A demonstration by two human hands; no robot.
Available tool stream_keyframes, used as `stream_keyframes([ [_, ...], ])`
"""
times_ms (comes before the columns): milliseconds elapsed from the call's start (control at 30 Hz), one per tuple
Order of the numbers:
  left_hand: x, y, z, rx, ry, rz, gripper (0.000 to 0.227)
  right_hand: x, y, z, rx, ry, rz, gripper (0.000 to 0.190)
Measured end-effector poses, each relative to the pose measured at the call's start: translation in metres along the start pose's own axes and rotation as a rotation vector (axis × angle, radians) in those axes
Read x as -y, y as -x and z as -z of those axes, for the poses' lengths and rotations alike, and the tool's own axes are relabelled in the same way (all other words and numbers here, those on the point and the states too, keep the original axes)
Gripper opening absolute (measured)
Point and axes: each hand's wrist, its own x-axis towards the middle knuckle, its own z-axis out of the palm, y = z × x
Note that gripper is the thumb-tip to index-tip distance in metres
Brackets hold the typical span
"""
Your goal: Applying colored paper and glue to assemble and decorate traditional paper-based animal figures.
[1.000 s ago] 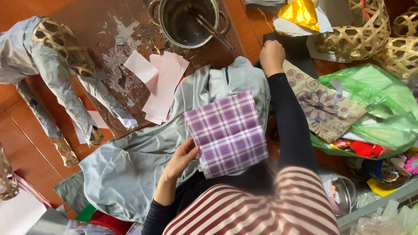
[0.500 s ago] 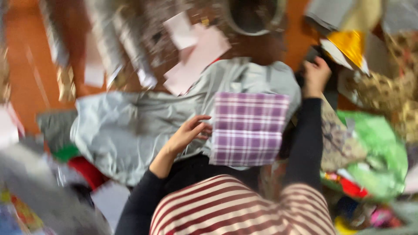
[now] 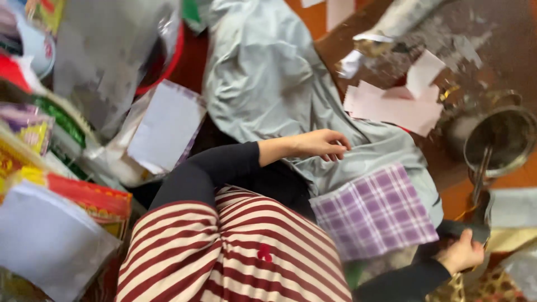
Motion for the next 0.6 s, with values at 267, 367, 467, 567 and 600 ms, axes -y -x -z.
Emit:
stream_keyframes([
  [267, 0.008, 0.000, 0.011, -0.026, 0.062, -0.026, 0.033, -0.004, -0.024, -0.001, -0.202, -0.308, 0.004, 0.022],
  [367, 0.003, 0.006, 0.028, -0.059, 0.076, -0.088, 0.031, 0.000, -0.019, 0.006, -0.292, -0.226, 0.123, 0.015],
  [467, -0.043, 0.034, 0.065, -0.320, -0.001, -0.304, 0.021, 0.000, -0.012, 0.016, -0.345, -0.058, 0.219, 0.011],
  [567, -0.097, 0.083, 0.129, -0.822, -0.160, -0.613, 0.016, -0.003, 0.003, 0.020, -0.428, -0.211, 0.156, 0.016],
  [600, -0.113, 0.102, 0.153, -1.103, -0.221, -0.747, 0.022, -0.003, 0.009, 0.021, -0.484, -0.428, 0.073, 0.021],
])
